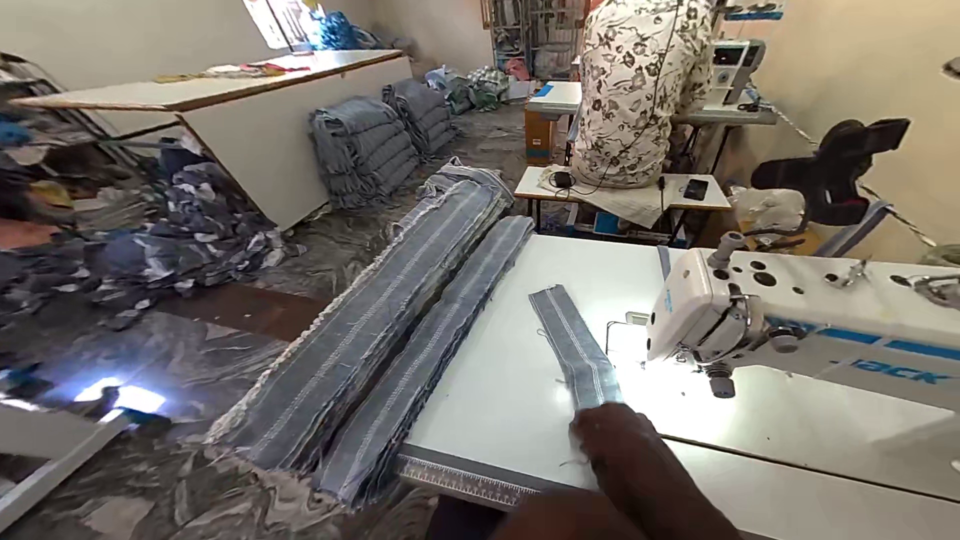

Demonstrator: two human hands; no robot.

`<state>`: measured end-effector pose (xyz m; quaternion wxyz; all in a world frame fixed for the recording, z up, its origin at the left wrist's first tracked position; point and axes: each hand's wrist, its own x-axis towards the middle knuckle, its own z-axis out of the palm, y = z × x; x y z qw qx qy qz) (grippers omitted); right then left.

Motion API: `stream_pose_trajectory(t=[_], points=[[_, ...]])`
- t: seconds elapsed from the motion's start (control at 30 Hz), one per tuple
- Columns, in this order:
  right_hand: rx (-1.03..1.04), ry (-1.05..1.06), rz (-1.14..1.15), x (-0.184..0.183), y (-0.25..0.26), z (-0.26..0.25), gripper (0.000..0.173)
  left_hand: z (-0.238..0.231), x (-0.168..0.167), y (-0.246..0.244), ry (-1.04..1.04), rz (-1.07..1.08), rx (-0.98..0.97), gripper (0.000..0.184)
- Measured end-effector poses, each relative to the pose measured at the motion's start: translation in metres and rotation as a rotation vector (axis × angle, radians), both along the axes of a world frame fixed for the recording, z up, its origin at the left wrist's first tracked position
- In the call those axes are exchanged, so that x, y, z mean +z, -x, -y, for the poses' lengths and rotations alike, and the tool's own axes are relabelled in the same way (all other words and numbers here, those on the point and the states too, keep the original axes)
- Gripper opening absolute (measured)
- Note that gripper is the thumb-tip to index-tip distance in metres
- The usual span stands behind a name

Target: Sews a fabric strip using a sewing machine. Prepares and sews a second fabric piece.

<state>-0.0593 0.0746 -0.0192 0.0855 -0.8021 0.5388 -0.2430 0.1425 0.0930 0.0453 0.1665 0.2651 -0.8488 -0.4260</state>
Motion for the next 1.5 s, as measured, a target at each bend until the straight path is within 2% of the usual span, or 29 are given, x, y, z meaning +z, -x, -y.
stream_pose_trajectory(t=[0.07,0.1,0.2,0.27,0.3,0.33,0.4,0.47,0.5,0.53,0.6,0.63,0.67,0.7,0.73,0.77,0.8,0.87,0.93,1.0,1.07,1.13,1.23,1.37,1.43,1.5], points=[[-0.014,0.039,-0.012,-0.015,-0.002,-0.022,0.028,0.065,-0.003,-0.007,0.097,0.019,0.223,0.031],[-0.033,0.055,-0.003,-0.021,-0.003,-0.034,0.028,0.1,-0.007,-0.006,0.179,0.077,0.348,0.028],[-0.054,0.064,0.05,-0.03,-0.014,-0.059,0.028,0.192,-0.02,0.01,0.216,0.271,0.589,0.046],[-0.053,0.087,0.072,-0.035,-0.016,-0.059,0.026,0.229,-0.028,0.037,0.167,0.394,0.634,0.071],[-0.052,0.086,0.098,-0.037,-0.015,-0.058,0.024,0.238,-0.028,0.053,0.146,0.467,0.611,0.076],[-0.051,0.075,0.136,-0.037,-0.014,-0.058,0.022,0.242,-0.027,0.067,0.122,0.503,0.573,0.071],[-0.041,0.011,0.277,-0.032,-0.011,-0.057,0.019,0.245,-0.026,0.085,0.075,0.502,0.496,0.047],[-0.041,-0.052,0.55,-0.018,-0.004,-0.06,0.019,0.226,-0.025,0.08,-0.02,0.293,0.44,0.026],[-0.09,-0.026,0.668,-0.01,0.001,-0.06,0.021,0.202,-0.019,0.072,-0.105,0.116,0.406,0.024],[-0.182,0.036,0.728,-0.003,0.007,-0.059,0.026,0.171,-0.009,0.061,-0.19,-0.038,0.358,0.029],[-0.324,0.108,0.747,0.006,0.017,-0.057,0.053,0.114,0.002,0.041,-0.349,-0.245,0.252,0.052],[-0.312,0.088,0.778,0.01,0.019,-0.058,0.068,0.09,0.007,0.033,-0.408,-0.317,0.21,0.055],[-0.263,0.05,0.831,0.017,0.019,-0.059,0.073,0.071,0.011,0.026,-0.419,-0.37,0.181,0.046],[-0.188,0.023,0.908,0.024,0.016,-0.061,0.063,0.058,0.017,0.021,-0.403,-0.402,0.164,0.033],[-0.114,0.001,0.987,0.033,0.011,-0.064,0.044,0.048,0.023,0.017,-0.387,-0.415,0.157,0.029],[-0.065,-0.026,1.051,0.041,0.006,-0.068,0.028,0.041,0.028,0.014,-0.37,-0.416,0.158,0.033],[-0.051,-0.048,1.085,0.048,0.002,-0.071,0.019,0.037,0.033,0.011,-0.355,-0.416,0.164,0.044],[-0.052,-0.082,1.093,0.061,0.001,-0.078,0.019,0.031,0.039,0.006,-0.337,-0.413,0.183,0.057],[-0.063,-0.064,1.073,0.071,0.003,-0.084,0.025,0.026,0.04,0.003,-0.323,-0.402,0.18,0.055],[-0.098,-0.006,1.05,0.081,0.003,-0.086,0.02,0.022,0.037,0.001,-0.317,-0.404,0.147,0.047],[-0.09,0.013,1.025,0.085,0.005,-0.089,0.014,0.018,0.035,0.001,-0.29,-0.43,0.13,0.025],[-0.071,0.041,0.979,0.087,0.006,-0.091,0.013,0.016,0.036,0.0,-0.244,-0.44,0.137,0.015],[-0.047,0.108,0.918,0.088,0.007,-0.093,0.013,0.014,0.039,-0.002,-0.195,-0.47,0.118,0.02],[0.07,0.122,0.936,0.085,0.013,-0.094,0.015,0.014,0.032,-0.004,-0.254,-0.605,0.057,0.023],[0.098,0.099,0.945,0.084,0.015,-0.093,0.012,0.011,0.031,-0.003,-0.266,-0.652,0.046,0.021],[0.116,0.071,0.976,0.084,0.015,-0.092,0.015,0.006,0.035,0.002,-0.171,-0.636,0.106,0.016]])
